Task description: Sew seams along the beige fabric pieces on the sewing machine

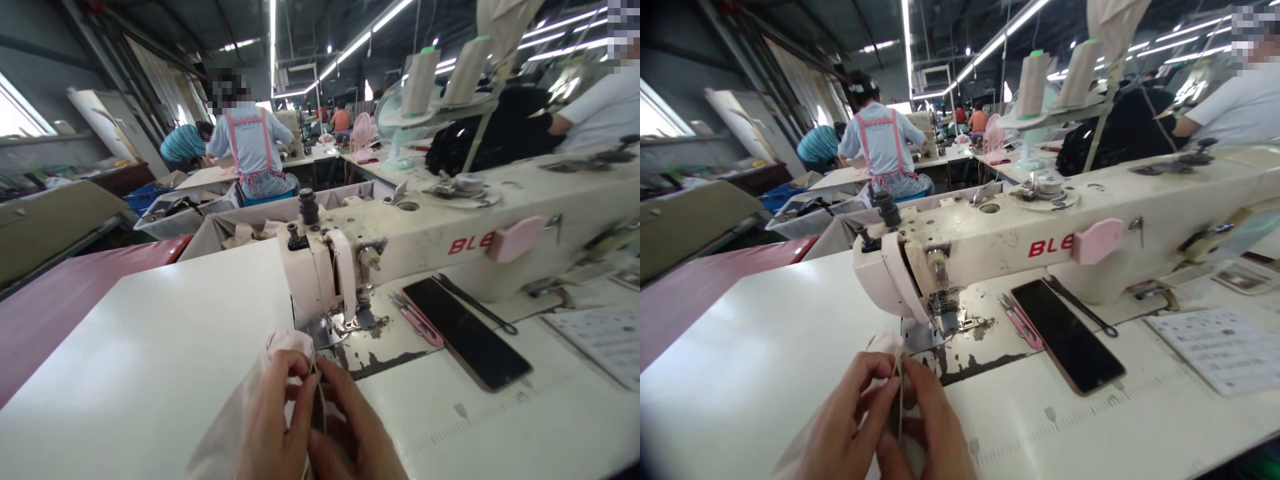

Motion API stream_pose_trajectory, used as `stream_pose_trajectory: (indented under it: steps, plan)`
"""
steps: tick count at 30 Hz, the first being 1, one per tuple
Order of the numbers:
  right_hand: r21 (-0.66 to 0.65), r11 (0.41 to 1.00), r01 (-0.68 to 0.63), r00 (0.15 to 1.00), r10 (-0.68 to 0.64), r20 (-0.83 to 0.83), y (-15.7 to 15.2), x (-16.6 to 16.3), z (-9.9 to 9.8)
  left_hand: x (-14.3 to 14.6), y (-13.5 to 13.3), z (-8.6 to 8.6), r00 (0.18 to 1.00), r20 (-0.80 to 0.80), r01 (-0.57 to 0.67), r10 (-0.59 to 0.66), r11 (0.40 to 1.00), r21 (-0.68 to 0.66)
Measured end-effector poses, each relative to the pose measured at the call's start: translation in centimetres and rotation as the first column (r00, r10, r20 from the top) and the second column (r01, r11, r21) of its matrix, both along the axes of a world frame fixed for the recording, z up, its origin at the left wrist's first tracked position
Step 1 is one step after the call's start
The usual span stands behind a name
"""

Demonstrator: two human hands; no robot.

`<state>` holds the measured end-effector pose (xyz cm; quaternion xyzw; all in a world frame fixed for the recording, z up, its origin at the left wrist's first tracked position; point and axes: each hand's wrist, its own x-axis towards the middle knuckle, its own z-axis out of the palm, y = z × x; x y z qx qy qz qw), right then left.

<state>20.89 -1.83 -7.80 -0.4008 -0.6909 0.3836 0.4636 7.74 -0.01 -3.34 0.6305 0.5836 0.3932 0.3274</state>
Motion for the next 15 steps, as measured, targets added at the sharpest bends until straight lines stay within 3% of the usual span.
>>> stream_pose_trajectory:
  steps: [4, 7, 9, 12, 15]
  plan:
    - [0.094, 0.984, 0.15, 0.989, -0.151, -0.002, 0.3, -0.8, 0.1, 0.9, -0.8, -0.5, 0.999, -0.047, -0.006, 0.01, 0.996, 0.085]
    - [0.212, 0.969, 0.13, 0.991, -0.13, -0.016, 1.2, -0.2, 0.4, 0.4, -0.9, -0.2, 0.978, -0.185, -0.041, 0.094, 0.962, 0.268]
    - [0.289, 0.954, 0.079, 0.997, -0.073, -0.032, 1.9, 0.5, 1.0, -0.4, -0.6, 0.8, 0.969, -0.239, 0.01, 0.071, 0.947, 0.322]
    - [0.267, 0.964, 0.011, 0.999, -0.001, -0.035, 2.7, 1.6, 2.8, -1.9, 0.1, 3.0, 0.96, -0.243, 0.192, -0.142, 0.961, 0.199]
    - [-0.033, 0.999, -0.041, 0.999, 0.04, -0.034, 3.1, 2.3, 5.0, -2.8, 0.7, 5.0, 0.963, -0.102, 0.243, -0.25, 0.967, -0.079]
